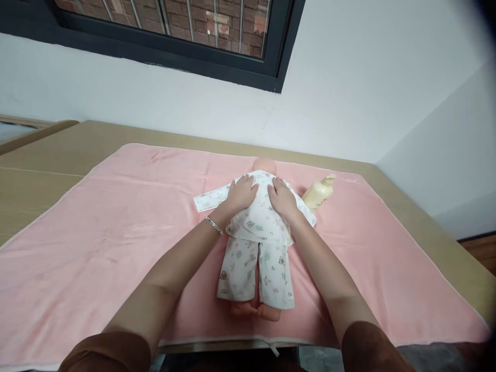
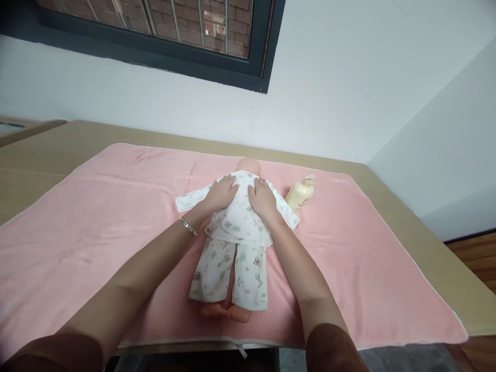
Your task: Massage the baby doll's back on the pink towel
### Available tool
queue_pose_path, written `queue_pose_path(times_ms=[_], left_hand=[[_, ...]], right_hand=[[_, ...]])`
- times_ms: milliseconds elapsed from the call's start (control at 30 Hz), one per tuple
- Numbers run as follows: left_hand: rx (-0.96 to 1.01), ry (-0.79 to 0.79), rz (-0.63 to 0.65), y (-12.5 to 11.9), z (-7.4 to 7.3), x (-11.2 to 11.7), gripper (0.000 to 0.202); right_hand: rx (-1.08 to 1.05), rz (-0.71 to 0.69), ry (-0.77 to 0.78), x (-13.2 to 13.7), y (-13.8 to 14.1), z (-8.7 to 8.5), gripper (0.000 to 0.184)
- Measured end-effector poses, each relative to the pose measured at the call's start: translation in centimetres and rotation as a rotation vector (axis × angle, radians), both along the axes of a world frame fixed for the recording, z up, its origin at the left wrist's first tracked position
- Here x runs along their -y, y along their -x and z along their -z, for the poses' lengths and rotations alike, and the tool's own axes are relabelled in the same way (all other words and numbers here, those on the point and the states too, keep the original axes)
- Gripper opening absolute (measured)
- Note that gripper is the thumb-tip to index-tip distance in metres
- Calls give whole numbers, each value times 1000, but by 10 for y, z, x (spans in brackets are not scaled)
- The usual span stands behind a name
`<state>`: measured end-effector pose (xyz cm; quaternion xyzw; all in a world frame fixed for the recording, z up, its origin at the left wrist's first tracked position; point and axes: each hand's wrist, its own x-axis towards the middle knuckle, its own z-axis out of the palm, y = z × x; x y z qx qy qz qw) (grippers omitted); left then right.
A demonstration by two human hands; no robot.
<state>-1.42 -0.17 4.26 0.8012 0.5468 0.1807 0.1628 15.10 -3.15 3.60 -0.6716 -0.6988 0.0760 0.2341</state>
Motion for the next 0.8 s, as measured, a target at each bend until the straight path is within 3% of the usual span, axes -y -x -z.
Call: queue_pose_path(times_ms=[100, 267, 433, 567, 800], left_hand=[[-51, -24, 8, -5, -3, 10, 56], [-90, -82, 128, -11, -18, 33, 47], [-34, -46, -20, -3, -8, 13, 48], [-7, 11, -90, -3, -3, 7, 53], [-241, -39, 14, -17, -28, 48, 42]], right_hand=[[61, -12, -2, 6, 8, -4, 53], [83, -113, -3, 21, 19, -17, 46], [-17, -61, -41, 6, 3, -6, 47], [30, -3, -46, -1, 0, 0, 48], [213, -88, 67, 31, 28, -23, 44]])
